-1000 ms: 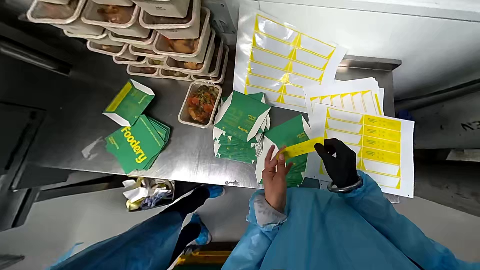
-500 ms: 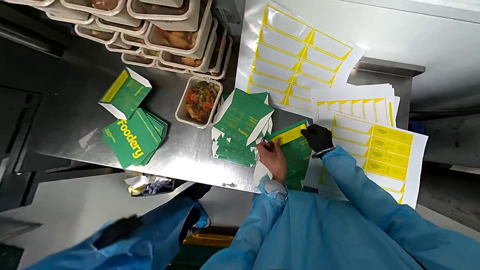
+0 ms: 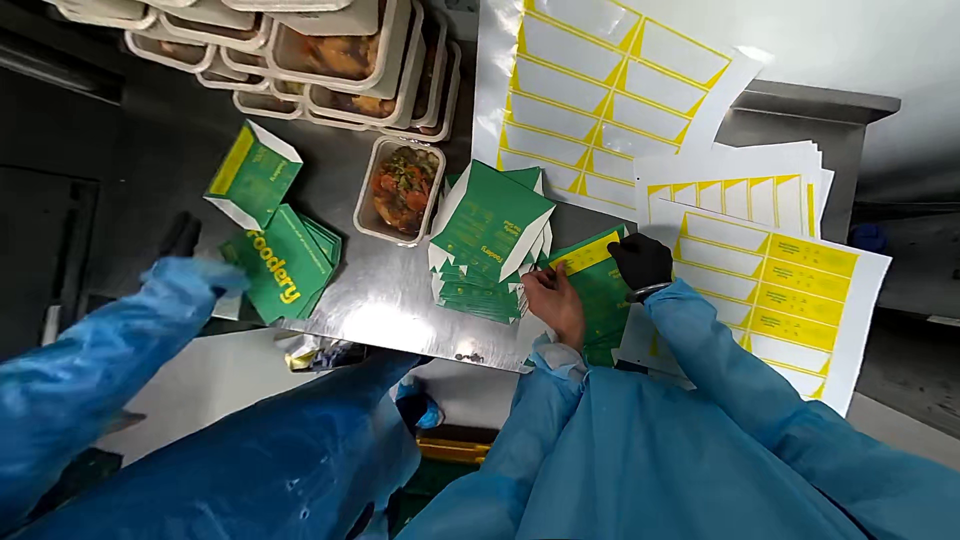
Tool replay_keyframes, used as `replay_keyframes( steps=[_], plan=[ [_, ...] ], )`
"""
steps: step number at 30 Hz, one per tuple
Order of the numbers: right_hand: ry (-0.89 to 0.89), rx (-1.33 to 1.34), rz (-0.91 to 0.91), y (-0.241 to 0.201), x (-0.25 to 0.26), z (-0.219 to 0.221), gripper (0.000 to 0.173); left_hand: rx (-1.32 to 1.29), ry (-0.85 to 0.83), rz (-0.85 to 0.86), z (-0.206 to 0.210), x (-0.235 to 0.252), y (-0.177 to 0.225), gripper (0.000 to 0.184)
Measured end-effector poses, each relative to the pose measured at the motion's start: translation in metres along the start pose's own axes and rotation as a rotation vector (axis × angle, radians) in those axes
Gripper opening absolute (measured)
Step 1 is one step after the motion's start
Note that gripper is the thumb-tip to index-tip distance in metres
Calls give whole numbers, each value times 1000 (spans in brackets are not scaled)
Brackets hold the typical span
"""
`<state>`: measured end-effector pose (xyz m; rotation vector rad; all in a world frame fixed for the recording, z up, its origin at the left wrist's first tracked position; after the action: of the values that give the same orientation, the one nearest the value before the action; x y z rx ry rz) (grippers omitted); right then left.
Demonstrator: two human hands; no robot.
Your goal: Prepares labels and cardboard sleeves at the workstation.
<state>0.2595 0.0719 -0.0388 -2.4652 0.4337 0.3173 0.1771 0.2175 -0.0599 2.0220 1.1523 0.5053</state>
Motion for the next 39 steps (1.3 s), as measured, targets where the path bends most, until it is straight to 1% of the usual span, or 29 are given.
replay_keyframes(
  steps=[3, 6, 7, 9, 10, 11, 13, 14, 15, 16, 17, 18, 19, 20, 21, 22, 24, 26, 29, 31, 32, 33, 34, 35, 36, 37, 38, 39],
  plan=[
    [15, -44, -3, -1, -1, 5, 35, 11, 12, -32, 0, -1, 1, 42],
    [85, -45, -6, 1, -3, 10, 38, 10, -36, -48, -9, -10, -1, 54],
    [127, -41, -11, 1, -2, 10, 44, 14, -35, -49, -10, -11, -1, 56],
    [184, -55, -36, 1, 1, 6, 61, 14, 31, -30, -2, -7, -3, 56],
    [212, -86, -104, 2, 2, 4, 64, 13, 55, -24, 1, -5, -4, 58],
    [249, -121, -231, 3, 1, 4, 58, 15, 70, -24, 3, -4, -5, 60],
    [277, -193, -562, 5, -8, 8, 34, 30, 52, -60, -1, -3, -3, 70],
    [244, -225, -712, 5, -15, 13, 32, 37, 39, -64, -4, -3, -2, 74],
    [195, -230, -838, 6, -22, 20, 34, 48, 13, -48, -7, -4, -2, 75],
    [119, -227, -917, 8, -28, 27, 39, 63, -14, -11, -10, -6, -3, 72],
    [30, -243, -940, 9, -34, 32, 45, 75, -49, 66, -12, -9, -5, 62],
    [-44, -288, -938, 12, -38, 37, 52, 88, -101, 195, -15, -13, -8, 48],
    [-79, -335, -938, 13, -40, 41, 57, 97, -175, 347, -18, -15, -11, 38],
    [-108, -365, -933, 13, -40, 41, 60, 122, -269, 501, -18, -15, -15, 37],
    [-137, -367, -931, 13, -40, 40, 63, 172, -354, 653, -17, -14, -20, 43],
    [-155, -370, -940, 14, -41, 38, 63, 235, -403, 783, -14, -14, -27, 49],
    [-189, -400, -956, 18, -41, 32, 65, 389, -426, 926, -12, -14, -42, 61],
    [-154, -417, -927, 25, -32, 23, 72, 463, -405, 968, -14, -13, -47, 72],
    [-17, -496, -844, 44, -8, 9, 82, 481, -329, 929, -12, -18, -49, 87],
    [4, -562, -835, 47, 4, -6, 81, 481, -266, 871, -15, -23, -46, 101],
    [19, -546, -858, 49, 4, -15, 78, 467, -275, 861, -22, -26, -44, 109],
    [72, -471, -895, 53, 3, -23, 73, 446, -335, 876, -31, -27, -41, 116],
    [146, -349, -922, 58, 0, -31, 66, 439, -441, 906, -39, -28, -37, 125],
    [209, -229, -916, 66, -5, -39, 61, 469, -569, 923, -48, -31, -36, 134],
    [241, -147, -871, 75, -15, -47, 58, 523, -682, 926, -55, -34, -38, 142],
    [258, -95, -811, 87, -26, -55, 56, 562, -756, 923, -60, -36, -37, 144],
    [261, -72, -748, 101, -36, -62, 55, 585, -802, 914, -65, -38, -34, 141],
    [254, -67, -690, 117, -47, -68, 55, 607, -848, 902, -68, -38, -29, 133]
  ],
)
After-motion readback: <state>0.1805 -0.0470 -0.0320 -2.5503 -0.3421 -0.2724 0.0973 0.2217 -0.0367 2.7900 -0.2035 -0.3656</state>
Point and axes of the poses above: each hand's wrist, its own x-axis towards the middle knuckle, its own z-axis out of the palm, y = z × x, the point moved 1 cm from there along x, towards the middle knuckle, and after that the axes turned 11 degrees about y, right-handed, at the moved point
